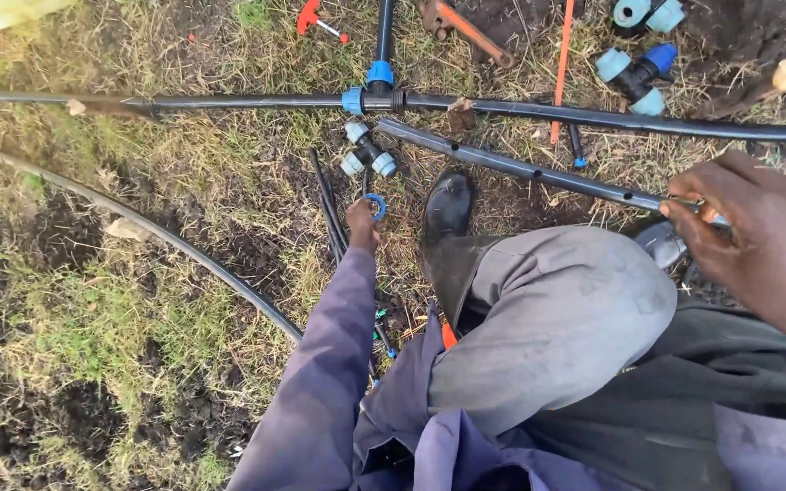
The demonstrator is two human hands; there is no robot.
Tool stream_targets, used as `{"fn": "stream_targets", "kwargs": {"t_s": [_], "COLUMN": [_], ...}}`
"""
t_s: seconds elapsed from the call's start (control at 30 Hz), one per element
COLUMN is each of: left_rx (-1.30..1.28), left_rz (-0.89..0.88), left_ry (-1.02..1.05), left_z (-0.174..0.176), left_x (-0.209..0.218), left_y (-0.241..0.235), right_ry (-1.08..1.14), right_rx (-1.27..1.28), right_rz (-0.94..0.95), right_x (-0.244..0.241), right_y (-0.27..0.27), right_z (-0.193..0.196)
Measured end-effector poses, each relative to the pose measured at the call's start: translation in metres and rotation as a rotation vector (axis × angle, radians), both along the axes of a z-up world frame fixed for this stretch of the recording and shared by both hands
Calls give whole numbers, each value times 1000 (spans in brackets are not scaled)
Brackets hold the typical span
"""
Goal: Connecting and aligning black irrigation pipes using blue plastic fittings in an outdoor setting.
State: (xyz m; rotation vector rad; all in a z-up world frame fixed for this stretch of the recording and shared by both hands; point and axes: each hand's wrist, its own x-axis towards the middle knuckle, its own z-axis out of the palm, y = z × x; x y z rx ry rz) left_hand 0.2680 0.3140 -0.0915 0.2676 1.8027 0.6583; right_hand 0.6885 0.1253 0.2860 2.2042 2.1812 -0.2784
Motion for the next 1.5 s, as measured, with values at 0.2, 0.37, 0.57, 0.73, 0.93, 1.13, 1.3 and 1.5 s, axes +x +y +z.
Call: {"fn": "stream_targets", "kwargs": {"t_s": [0.2, 0.37, 0.57, 0.73, 0.93, 1.13, 1.3, 1.5], "left_rx": [102, -10, 442, 857, -82, -153, -207, -198], "left_rz": [-325, -558, -657, -656, -458, -397, -213, -963], "left_ry": [155, 533, 620, 65, -753, -630, -664, -697], "left_z": [-8, -77, 57, -39, -101, -88, -118, -55], "left_x": [3, -14, 45, 93, 167, 197, 182, 161], "left_y": [6, -1, -29, -30, 13, 26, 34, -9], "right_ry": [-39, -43, 65, 133, 316, 408, 493, 524], "right_rx": [-129, -166, -255, -283, -130, -61, -7, 141], "right_rz": [-39, -54, -147, -268, -178, -113, -124, -393], "right_x": [-13, -8, -18, -20, -32, -19, -3, 44], "right_y": [12, 8, 12, 8, 8, -3, -16, -51], "right_z": [17, 21, 50, 39, 29, 34, 54, 94]}}
